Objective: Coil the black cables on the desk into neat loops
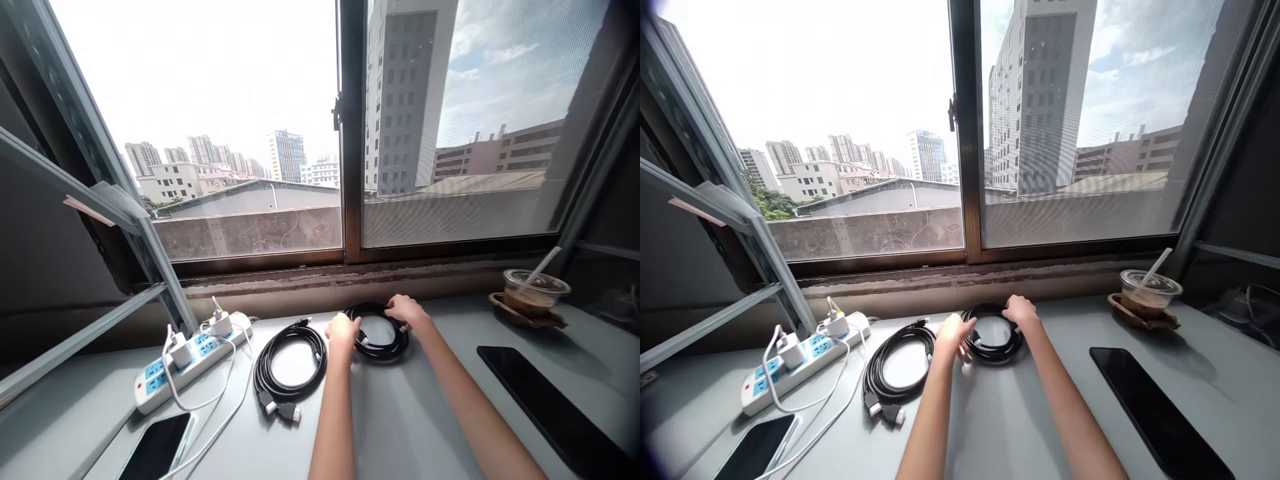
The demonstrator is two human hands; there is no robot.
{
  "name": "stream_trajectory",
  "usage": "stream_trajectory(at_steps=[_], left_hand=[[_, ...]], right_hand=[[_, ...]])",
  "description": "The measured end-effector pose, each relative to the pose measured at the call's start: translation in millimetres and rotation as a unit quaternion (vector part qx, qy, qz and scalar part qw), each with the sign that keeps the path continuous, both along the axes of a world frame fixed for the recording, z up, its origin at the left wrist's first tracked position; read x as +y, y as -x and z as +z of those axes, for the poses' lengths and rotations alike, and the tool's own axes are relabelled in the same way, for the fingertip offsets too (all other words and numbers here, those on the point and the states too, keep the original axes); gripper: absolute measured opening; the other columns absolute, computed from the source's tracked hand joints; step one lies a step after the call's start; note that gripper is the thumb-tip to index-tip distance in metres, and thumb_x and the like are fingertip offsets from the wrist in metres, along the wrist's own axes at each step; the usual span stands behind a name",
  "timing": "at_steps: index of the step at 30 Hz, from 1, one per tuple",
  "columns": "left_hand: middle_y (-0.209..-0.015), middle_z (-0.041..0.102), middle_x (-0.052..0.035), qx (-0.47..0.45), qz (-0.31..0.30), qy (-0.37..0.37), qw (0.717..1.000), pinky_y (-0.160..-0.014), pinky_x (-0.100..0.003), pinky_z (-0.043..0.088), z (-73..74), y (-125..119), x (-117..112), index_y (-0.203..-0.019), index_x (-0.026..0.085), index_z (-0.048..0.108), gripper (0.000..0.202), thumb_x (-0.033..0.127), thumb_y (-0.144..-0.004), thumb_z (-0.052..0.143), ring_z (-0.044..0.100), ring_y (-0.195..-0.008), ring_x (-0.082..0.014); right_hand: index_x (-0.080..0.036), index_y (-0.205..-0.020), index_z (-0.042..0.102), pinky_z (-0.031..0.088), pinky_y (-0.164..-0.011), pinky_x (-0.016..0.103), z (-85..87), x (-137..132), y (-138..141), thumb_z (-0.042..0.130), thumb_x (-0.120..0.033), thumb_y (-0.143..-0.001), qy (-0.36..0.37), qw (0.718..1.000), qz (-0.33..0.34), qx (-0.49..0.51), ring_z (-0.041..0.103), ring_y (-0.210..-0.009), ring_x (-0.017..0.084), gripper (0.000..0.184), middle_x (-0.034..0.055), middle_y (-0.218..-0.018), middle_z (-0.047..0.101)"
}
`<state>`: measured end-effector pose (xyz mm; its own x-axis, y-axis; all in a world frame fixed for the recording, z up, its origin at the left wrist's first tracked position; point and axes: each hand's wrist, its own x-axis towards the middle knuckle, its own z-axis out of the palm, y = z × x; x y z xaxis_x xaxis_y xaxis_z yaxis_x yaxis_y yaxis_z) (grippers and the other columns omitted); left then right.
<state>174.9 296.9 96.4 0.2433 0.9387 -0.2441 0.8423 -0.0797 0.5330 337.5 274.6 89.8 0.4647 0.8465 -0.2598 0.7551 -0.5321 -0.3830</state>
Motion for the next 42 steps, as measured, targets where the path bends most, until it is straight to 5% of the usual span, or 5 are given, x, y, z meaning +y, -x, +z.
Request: stream_trajectory(at_steps=[5, 14, 18, 24, 42], left_hand=[[-0.099, 0.068, -0.0203, 0.045, 0.003, -0.011, 0.999, -0.083, -0.031, 0.047, -11.9, -8, 7, -0.097, 0.010, 0.065, 0.027, 0.028, -0.078, 0.057, 0.062, -0.103, -0.0281], [-0.072, 0.071, -0.0170, 0.028, -0.018, 0.079, 0.996, -0.064, -0.031, 0.051, -15.4, 2, 13, -0.100, 0.009, 0.063, 0.031, 0.029, -0.081, 0.050, 0.069, -0.066, -0.0263], [-0.073, 0.070, -0.0184, 0.013, -0.036, 0.124, 0.992, -0.055, -0.032, 0.052, -3.3, 8, 10, -0.107, 0.004, 0.057, 0.039, 0.033, -0.083, 0.046, 0.067, -0.055, -0.0258], [-0.120, 0.057, -0.0161, -0.030, -0.056, 0.048, 0.997, -0.052, -0.024, 0.049, 27.5, 31, 12, -0.120, 0.014, 0.044, 0.044, 0.042, -0.086, 0.041, 0.064, -0.056, -0.0144], [-0.097, 0.063, -0.0149, -0.033, 0.016, 0.029, 0.999, -0.057, -0.024, 0.048, 73.6, 111, -14, -0.107, 0.013, 0.048, 0.044, 0.048, -0.086, 0.034, 0.065, -0.062, -0.0167]], right_hand=[[-0.013, -0.104, 0.059, 0.052, -0.077, 0.034, -2.2, 4, 0, 0.057, -0.029, -0.086, -0.014, 0.999, -0.034, -0.019, 0.061, -0.089, 0.016, 0.024, 0.0064, -0.104, 0.062], [-0.013, -0.098, 0.061, 0.052, -0.076, 0.033, -4.4, 6, 1, 0.058, -0.029, -0.086, -0.014, 0.999, -0.031, -0.026, 0.062, -0.085, 0.014, 0.021, 0.0046, -0.097, 0.064], [-0.013, -0.094, 0.063, 0.050, -0.080, 0.035, 1.9, 4, 0, 0.059, -0.030, -0.084, -0.045, 0.998, -0.039, -0.036, 0.062, -0.089, 0.016, 0.021, 0.0056, -0.097, 0.065], [-0.021, -0.091, 0.070, 0.050, -0.069, 0.026, 26.2, -8, 7, 0.060, -0.027, -0.076, -0.135, 0.990, -0.029, -0.002, 0.067, -0.084, 0.020, 0.019, 0.0055, -0.095, 0.070], [-0.017, -0.101, 0.065, 0.051, -0.049, 0.015, 100.5, -114, -27, 0.054, -0.029, -0.082, -0.422, 0.886, -0.018, 0.190, 0.068, -0.074, 0.014, 0.025, 0.0074, -0.094, 0.069]])
